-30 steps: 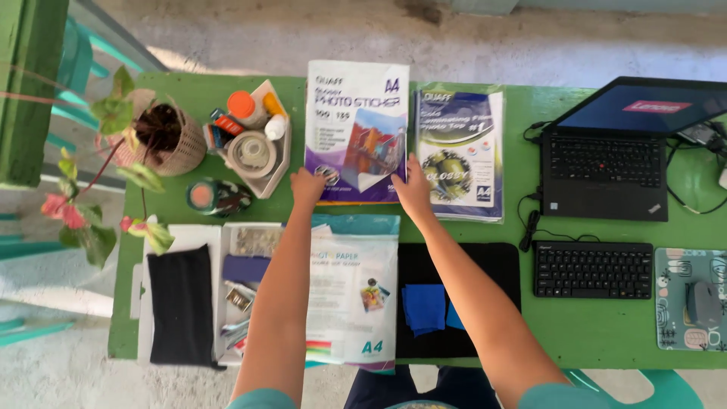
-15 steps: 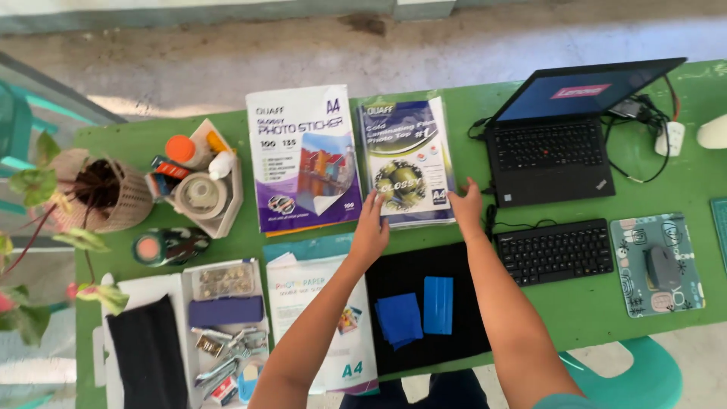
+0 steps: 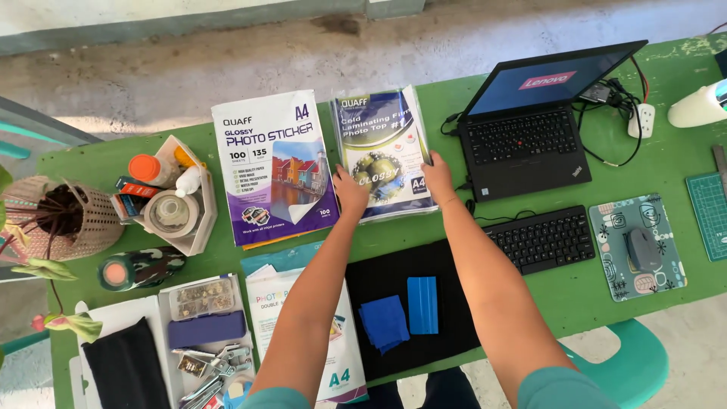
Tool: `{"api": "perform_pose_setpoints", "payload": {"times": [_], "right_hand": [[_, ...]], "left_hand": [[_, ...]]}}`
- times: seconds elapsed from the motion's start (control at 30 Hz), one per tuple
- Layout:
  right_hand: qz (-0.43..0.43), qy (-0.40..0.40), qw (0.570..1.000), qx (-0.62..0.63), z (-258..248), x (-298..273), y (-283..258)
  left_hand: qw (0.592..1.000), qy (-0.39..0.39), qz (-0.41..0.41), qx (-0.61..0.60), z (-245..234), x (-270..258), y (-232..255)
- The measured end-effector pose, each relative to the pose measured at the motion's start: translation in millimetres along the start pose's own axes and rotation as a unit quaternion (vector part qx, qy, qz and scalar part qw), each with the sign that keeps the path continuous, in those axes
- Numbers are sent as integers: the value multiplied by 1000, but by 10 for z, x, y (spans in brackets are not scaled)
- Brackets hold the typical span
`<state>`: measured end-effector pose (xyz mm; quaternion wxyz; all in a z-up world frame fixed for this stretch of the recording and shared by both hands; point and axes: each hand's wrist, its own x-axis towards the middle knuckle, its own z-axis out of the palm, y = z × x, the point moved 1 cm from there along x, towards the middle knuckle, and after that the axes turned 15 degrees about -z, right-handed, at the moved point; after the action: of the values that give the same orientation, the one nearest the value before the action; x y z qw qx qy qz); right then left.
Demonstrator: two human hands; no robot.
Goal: The person organizes and cleans a desk surface, wipes down electronics, and arranges office supplies.
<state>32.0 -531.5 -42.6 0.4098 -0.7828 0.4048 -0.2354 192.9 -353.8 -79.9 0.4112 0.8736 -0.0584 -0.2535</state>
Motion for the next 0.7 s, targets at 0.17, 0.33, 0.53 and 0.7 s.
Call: {"api": "perform_pose_setpoints", "payload": {"times": [0.17, 0.33, 0.53, 0.7], "right_hand": [[-24, 9, 1000, 6, -39, 40, 35], [-122, -27, 989, -73, 9, 8, 48], [-95, -31, 967, -235, 176, -391, -683], [-251, -21, 953, -167, 776, -895, -1010]], "left_hand": [[997, 1, 55, -49, -203, -189, 189], [984, 25, 175, 23, -128, -305, 101], [966, 9, 257, -35, -863, -704, 111], [974, 51, 207, -75, -1601, -741, -352]]}}
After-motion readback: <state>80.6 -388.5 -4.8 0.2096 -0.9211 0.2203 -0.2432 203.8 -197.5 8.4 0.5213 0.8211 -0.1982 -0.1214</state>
